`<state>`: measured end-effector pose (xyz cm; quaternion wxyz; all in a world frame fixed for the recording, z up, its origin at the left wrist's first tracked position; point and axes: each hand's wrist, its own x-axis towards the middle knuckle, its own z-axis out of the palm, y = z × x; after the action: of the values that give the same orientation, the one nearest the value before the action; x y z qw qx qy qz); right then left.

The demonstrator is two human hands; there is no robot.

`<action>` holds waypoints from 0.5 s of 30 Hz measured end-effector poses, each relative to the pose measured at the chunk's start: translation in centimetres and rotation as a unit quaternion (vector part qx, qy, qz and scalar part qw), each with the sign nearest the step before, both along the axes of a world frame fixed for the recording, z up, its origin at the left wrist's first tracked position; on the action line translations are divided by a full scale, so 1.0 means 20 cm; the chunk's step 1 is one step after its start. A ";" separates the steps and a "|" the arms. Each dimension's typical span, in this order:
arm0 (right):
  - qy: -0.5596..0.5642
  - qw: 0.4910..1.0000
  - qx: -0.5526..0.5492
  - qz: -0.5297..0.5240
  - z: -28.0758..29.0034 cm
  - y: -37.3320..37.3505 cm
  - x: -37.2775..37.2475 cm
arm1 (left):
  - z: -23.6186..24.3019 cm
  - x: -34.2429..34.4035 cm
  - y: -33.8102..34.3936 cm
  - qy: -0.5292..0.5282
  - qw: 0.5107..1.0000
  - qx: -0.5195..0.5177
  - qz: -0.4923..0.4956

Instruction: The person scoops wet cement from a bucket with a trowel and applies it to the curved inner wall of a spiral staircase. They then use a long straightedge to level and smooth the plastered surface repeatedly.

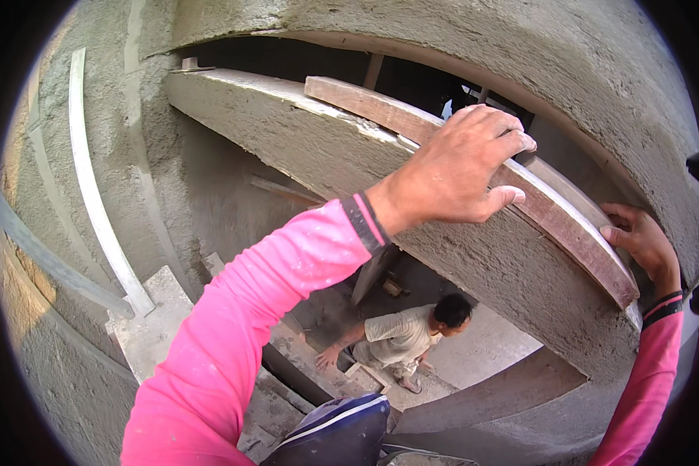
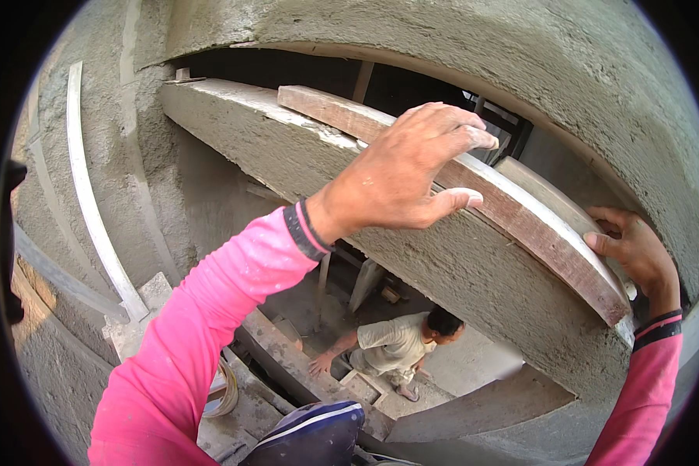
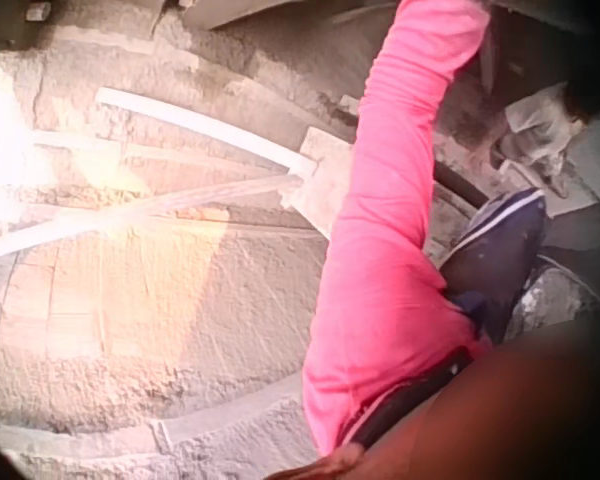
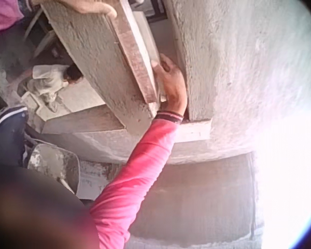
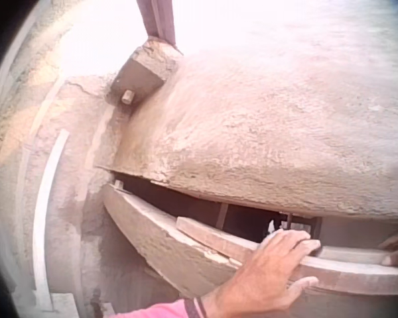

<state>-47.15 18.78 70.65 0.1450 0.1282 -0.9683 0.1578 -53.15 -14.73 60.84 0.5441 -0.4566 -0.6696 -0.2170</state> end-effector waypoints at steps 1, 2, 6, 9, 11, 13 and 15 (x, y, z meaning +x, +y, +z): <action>-0.008 1.000 -0.028 0.001 -0.01 0.00 -0.01 | 0.06 -0.04 -0.02 0.024 0.999 -0.027 0.023; -0.004 0.999 -0.032 -0.009 -0.02 0.00 -0.03 | 0.10 -0.07 -0.03 0.006 0.994 -0.076 0.077; 0.002 0.998 -0.065 -0.011 -0.06 -0.02 -0.05 | 0.23 -0.17 -0.04 -0.277 0.936 -0.204 0.072; 0.001 0.994 -0.105 -0.004 -0.07 -0.01 -0.06 | 0.27 -0.21 -0.07 -0.291 0.927 -0.235 0.012; 0.002 0.996 -0.095 0.001 -0.07 0.02 -0.07 | 0.28 -0.23 -0.11 -0.270 0.931 -0.244 0.013; 0.023 0.998 -0.059 0.001 -0.08 0.04 -0.08 | 0.30 -0.24 -0.19 -0.265 0.935 -0.235 0.012; 0.008 0.996 -0.087 0.009 -0.08 0.06 -0.10 | 0.31 -0.25 -0.32 -0.282 0.934 -0.220 0.028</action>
<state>-49.07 20.01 68.95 0.1622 0.1250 -0.9484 0.2421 -58.06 -21.04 67.03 0.2249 -0.4657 -0.8390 -0.1690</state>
